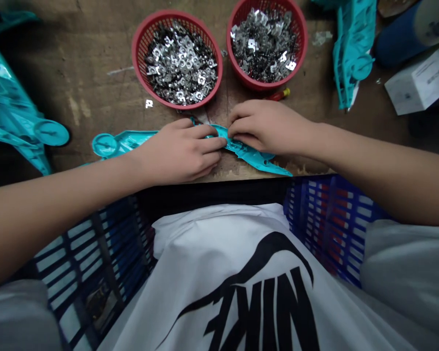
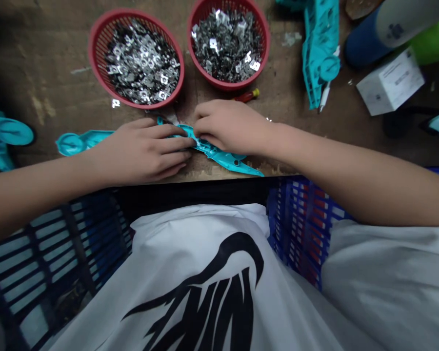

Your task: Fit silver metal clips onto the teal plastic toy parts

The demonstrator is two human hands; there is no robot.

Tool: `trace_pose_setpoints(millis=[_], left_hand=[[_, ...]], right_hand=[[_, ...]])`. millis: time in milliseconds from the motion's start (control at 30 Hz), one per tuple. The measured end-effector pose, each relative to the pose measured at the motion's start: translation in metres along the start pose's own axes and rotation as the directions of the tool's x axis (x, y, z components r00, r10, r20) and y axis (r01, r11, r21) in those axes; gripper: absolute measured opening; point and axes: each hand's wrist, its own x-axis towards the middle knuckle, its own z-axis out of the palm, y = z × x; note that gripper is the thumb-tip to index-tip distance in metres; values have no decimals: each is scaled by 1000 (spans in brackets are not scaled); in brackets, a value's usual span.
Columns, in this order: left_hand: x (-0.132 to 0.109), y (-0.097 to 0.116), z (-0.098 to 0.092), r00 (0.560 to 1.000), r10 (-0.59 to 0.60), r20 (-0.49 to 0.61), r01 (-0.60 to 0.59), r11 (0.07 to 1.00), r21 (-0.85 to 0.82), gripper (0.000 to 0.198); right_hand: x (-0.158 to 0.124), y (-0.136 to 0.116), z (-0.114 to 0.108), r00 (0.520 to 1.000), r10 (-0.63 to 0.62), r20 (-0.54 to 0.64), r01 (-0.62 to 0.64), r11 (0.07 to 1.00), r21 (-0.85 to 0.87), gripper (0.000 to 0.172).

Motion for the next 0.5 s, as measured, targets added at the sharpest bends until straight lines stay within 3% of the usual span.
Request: trace_pose_setpoints(millis=[67,267,433,500], left_hand=[[0,-1,0,1000,5,0,-5,1000,-16,32],[0,0,-1,1000,20,18,-20,999,28,36],[0,-1,-1,1000,4,9,-4,1000,-21,37],[0,-1,-1,1000,2,9,-2,1000,-17,36]], right_hand=[[2,-5,0,999,25,38,-25,999,19,50],[2,1,5,998,55,0,-55,993,106,37],[1,-15,-12,988,89,128,-77,992,-97,46],[-1,-20,-23,985,132,112,-114,982,-148,48]])
